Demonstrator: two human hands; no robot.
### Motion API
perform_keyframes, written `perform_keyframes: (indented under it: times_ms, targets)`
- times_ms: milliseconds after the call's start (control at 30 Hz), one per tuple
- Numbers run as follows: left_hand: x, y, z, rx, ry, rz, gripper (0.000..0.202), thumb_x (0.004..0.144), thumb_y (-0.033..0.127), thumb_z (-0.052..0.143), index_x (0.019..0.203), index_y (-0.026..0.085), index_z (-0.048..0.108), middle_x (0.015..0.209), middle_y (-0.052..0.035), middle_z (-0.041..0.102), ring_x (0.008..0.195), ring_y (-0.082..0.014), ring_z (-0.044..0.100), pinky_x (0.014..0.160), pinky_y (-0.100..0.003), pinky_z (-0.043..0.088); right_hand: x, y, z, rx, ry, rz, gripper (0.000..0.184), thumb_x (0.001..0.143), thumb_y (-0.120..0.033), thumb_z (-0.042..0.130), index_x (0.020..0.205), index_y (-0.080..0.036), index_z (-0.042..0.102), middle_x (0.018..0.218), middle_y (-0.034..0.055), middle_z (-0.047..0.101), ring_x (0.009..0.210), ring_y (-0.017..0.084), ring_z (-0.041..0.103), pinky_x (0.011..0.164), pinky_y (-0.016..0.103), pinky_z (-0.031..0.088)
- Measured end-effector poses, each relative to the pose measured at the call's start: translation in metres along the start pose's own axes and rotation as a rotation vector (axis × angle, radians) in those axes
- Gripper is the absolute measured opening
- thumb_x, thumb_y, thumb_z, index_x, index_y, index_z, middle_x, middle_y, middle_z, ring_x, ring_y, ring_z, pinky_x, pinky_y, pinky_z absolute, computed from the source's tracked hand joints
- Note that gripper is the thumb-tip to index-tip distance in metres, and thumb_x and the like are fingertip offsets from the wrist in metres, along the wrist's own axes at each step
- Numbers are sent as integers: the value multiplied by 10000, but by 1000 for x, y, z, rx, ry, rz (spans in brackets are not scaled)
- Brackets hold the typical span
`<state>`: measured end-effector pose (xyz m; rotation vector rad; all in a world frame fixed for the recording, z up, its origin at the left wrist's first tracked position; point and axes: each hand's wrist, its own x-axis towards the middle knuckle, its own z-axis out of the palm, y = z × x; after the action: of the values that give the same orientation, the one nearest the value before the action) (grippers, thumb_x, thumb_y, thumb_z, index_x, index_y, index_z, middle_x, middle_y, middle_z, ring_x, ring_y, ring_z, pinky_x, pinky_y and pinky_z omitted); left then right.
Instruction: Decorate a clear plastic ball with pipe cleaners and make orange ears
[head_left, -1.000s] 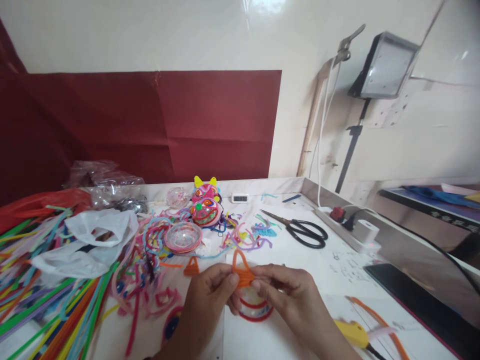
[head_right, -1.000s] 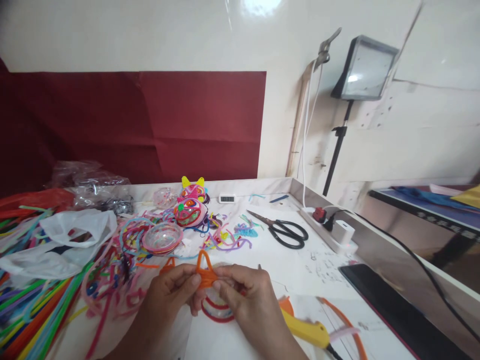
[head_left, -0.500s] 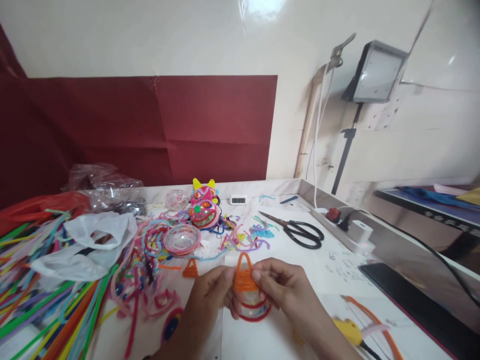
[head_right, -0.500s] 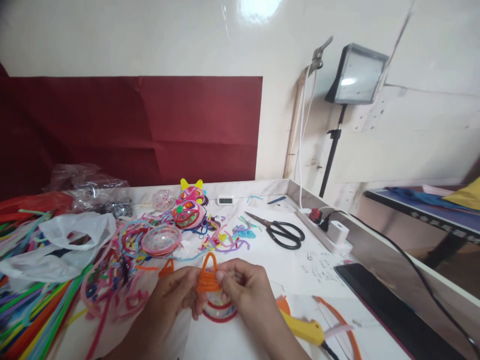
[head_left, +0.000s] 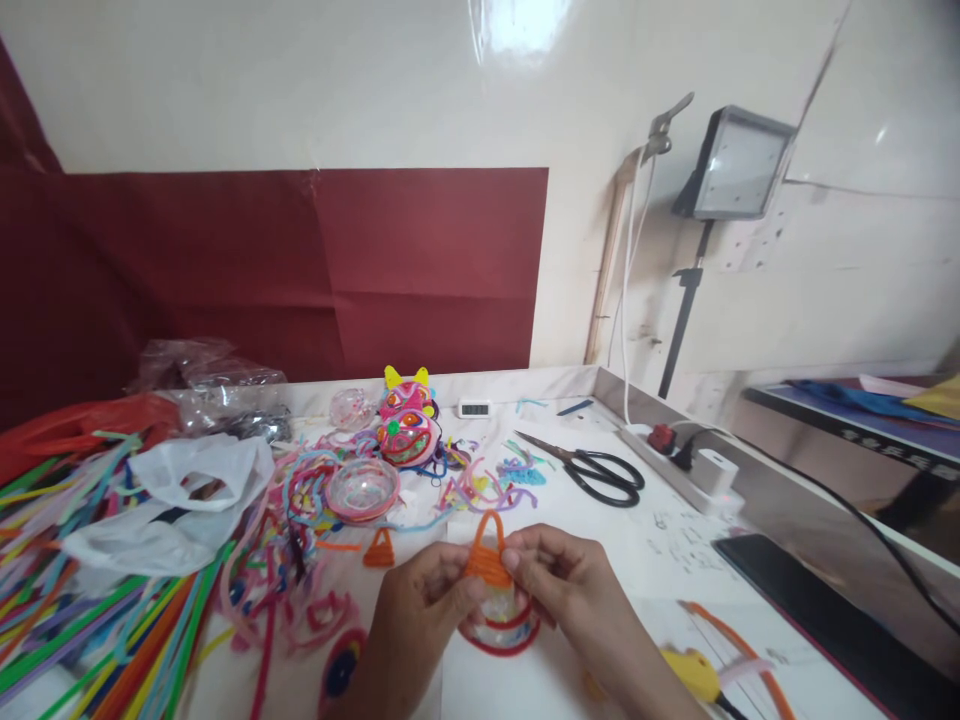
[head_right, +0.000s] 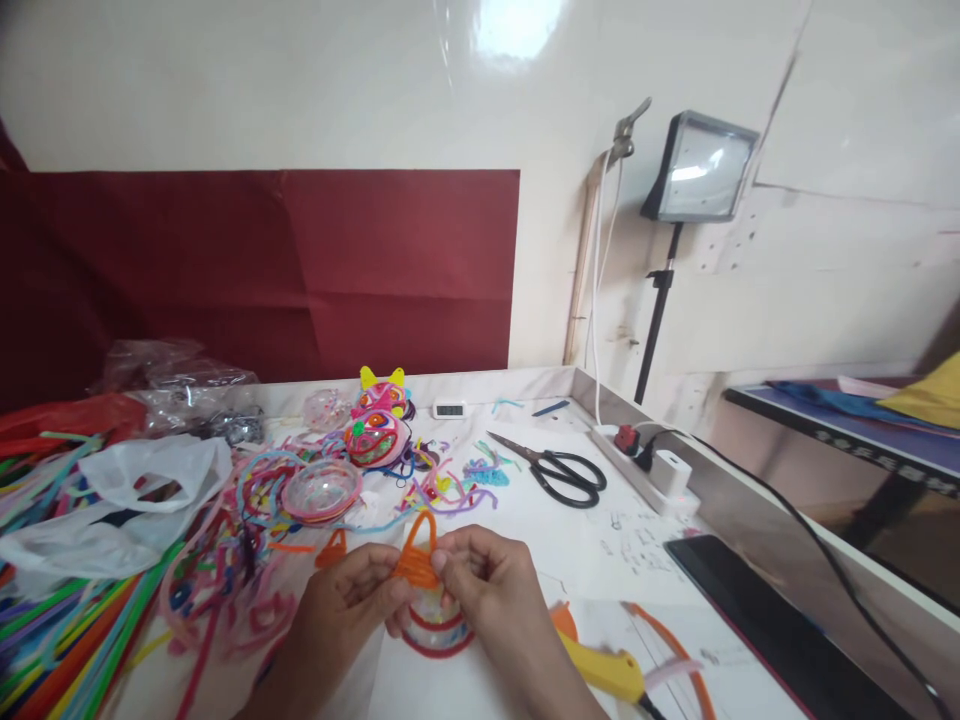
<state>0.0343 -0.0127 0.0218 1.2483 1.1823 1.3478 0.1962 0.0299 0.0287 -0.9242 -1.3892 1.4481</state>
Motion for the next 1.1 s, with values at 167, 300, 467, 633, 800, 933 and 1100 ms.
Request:
perform_keyframes:
  times_ms: [167,300,467,633,800,933,1100]
  targets:
    - [0,1,1,-13,32,14,135,699,274,709,754,161,661,514,14,660,480,-114,602,504,-196,476,0,-1,2,17,-13,15,442,638,-530,734,789,-119,673,433,-25,553,364,52,390,372,173,260]
    - [1,0,1,-83,60,15,204,647,276,752,786,169,648,578,5,689,485,-120,614,503,-208,494,-1,-6,2,39,-20,48,443,603,-515,766,765,-113,670,426,-30,549,364,46,380,379,173,257]
    - [1,-2,0,-127,53,10,216,619,267,783,745,175,633,609,13,689,521,-121,630,518,-202,507,-1,-6,2,92,-63,69,429,616,-504,766,781,-118,677,419,-20,568,364,53,383,387,180,258]
    - [0,2,1,-135,99,2,259,529,180,829,691,180,627,605,36,673,559,-122,639,525,-179,498,-2,-6,2,111,-58,98,394,597,-450,796,767,-116,677,418,-24,567,363,48,358,391,179,244]
    - [-1,4,3,-130,113,2,240,553,183,814,660,184,600,569,48,656,547,-112,630,535,-171,484,-3,-8,2,105,-80,87,369,633,-436,777,774,-108,683,423,-22,568,371,46,354,399,177,247]
    - [1,2,0,-133,104,2,244,572,229,810,673,184,593,574,41,664,550,-113,628,552,-182,487,-3,-9,1,91,-103,85,368,654,-448,758,765,-106,679,429,-15,578,370,47,360,401,177,255]
    - [1,-1,-1,-157,66,-32,292,555,297,826,672,173,588,556,23,664,521,-125,623,522,-203,492,-3,-8,1,100,-118,84,371,653,-468,753,748,-120,669,444,-15,578,393,56,392,420,180,269]
